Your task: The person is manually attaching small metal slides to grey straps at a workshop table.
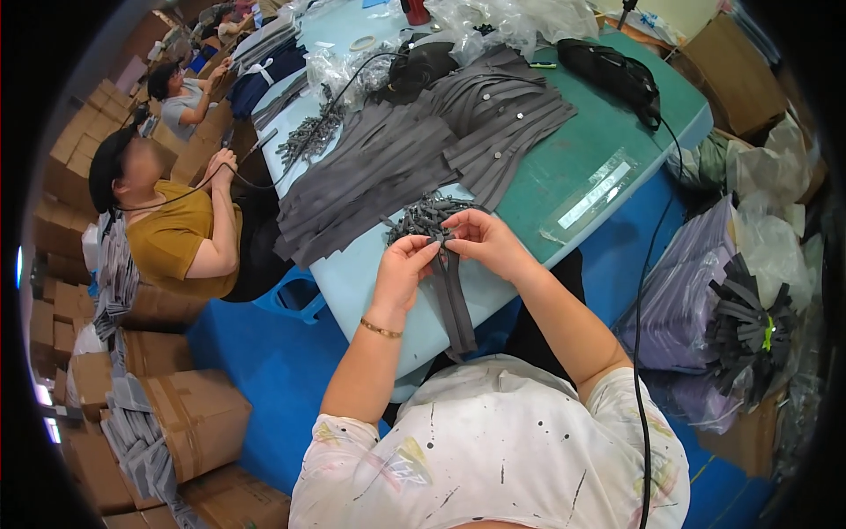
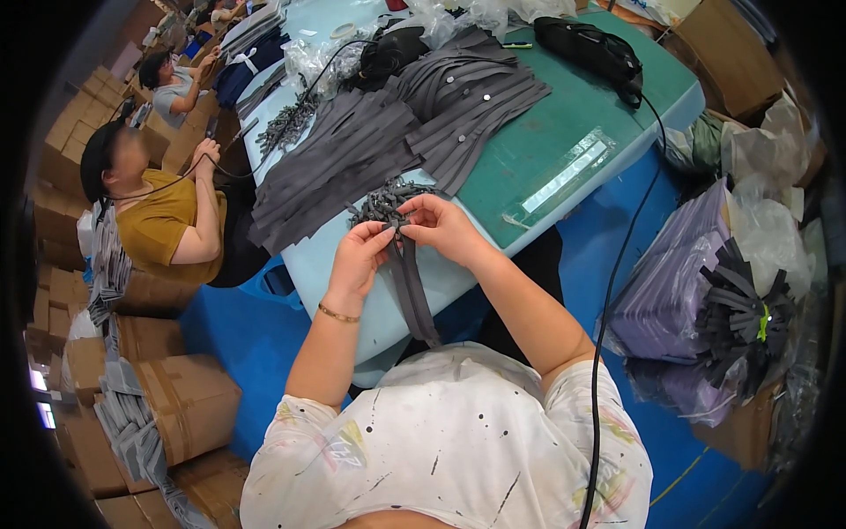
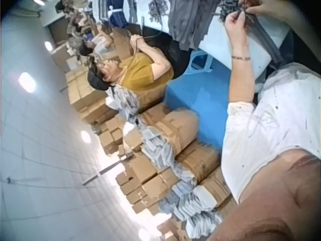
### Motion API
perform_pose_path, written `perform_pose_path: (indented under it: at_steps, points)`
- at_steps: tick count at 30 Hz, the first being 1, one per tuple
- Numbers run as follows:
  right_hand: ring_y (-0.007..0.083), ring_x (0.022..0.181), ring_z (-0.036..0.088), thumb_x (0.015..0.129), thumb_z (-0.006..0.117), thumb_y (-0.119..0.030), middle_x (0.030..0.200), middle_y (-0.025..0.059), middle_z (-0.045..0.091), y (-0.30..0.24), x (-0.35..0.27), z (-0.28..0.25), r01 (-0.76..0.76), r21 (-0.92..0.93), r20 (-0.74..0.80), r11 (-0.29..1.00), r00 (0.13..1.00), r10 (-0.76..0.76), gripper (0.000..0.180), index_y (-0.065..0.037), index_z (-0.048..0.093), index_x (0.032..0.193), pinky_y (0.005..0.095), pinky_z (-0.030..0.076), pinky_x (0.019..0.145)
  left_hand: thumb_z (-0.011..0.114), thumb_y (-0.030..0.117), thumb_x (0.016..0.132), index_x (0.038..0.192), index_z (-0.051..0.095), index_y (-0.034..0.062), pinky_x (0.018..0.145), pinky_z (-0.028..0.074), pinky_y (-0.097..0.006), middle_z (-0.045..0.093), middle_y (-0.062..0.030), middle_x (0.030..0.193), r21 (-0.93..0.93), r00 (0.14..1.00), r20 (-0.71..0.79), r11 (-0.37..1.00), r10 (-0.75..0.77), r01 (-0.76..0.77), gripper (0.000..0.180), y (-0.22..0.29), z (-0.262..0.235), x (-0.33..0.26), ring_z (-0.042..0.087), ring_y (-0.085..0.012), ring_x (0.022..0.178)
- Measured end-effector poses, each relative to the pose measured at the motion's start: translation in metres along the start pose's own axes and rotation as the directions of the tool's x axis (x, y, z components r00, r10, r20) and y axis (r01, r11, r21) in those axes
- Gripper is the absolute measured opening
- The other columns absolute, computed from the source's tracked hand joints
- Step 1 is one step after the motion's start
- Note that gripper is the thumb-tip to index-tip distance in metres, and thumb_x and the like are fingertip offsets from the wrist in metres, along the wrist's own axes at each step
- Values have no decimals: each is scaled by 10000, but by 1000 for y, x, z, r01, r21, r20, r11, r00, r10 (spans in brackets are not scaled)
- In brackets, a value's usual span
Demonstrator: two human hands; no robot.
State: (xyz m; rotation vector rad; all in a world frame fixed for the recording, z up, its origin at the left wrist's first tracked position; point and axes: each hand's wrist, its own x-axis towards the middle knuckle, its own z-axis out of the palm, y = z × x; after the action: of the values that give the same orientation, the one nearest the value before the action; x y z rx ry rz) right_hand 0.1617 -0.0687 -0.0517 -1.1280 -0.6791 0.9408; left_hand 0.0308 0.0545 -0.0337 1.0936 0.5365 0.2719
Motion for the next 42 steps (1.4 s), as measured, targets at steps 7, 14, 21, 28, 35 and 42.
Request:
perform_pose_path:
  at_steps: [7,14,21,28,35,42]
  points:
    - [35,702,533,806,622,-21,799,-25,580,-5,-3,2,3,-128,17,992,1000,-1,288,-43,590,1092,183,446,627,646,60,811,914,612,17,631,449,-190,626,-14,820,146,998,-23,988,53,-49,116,2,-1,-1,564,-64,715]
    - [34,747,555,820,602,-17,848,-3,630,-8,-5,3,-23,-149,5,989,1000,24,249,-36,642,1065,175,447,646,659,80,803,925,620,9,639,440,-191,619,-12,813,200,999,-26,979,40,-34,146,4,1,-3,550,-64,717]
    - [30,749,558,823,614,-37,861,-2,640,-11,-8,3,-8,-114,-1,993,1000,8,265,-24,630,1087,176,454,666,657,92,808,943,625,5,651,448,-200,627,-20,828,152,1000,-22,988,22,-19,164,1,0,-1,562,-68,727]
    - [27,740,546,820,626,-54,859,-13,640,-11,-8,3,-32,-174,-11,984,999,31,267,-30,638,1086,177,446,664,676,89,793,897,634,-1,603,443,-191,621,-8,789,297,981,-40,940,187,-168,144,0,4,-5,549,-59,689]
    - [32,731,540,820,626,-56,841,-15,640,-17,-11,5,-26,-202,43,979,998,36,267,-59,649,1085,181,438,650,687,94,780,868,632,-2,577,436,-192,615,-7,751,302,992,15,945,129,-128,142,3,-4,-4,542,-59,657]
    - [45,744,550,823,616,-46,821,-8,640,-14,-11,3,-36,-233,53,972,997,50,272,-74,649,1092,188,446,660,687,93,777,864,629,3,579,439,-200,612,-8,742,373,992,88,920,91,-118,137,8,-7,-5,543,-68,656]
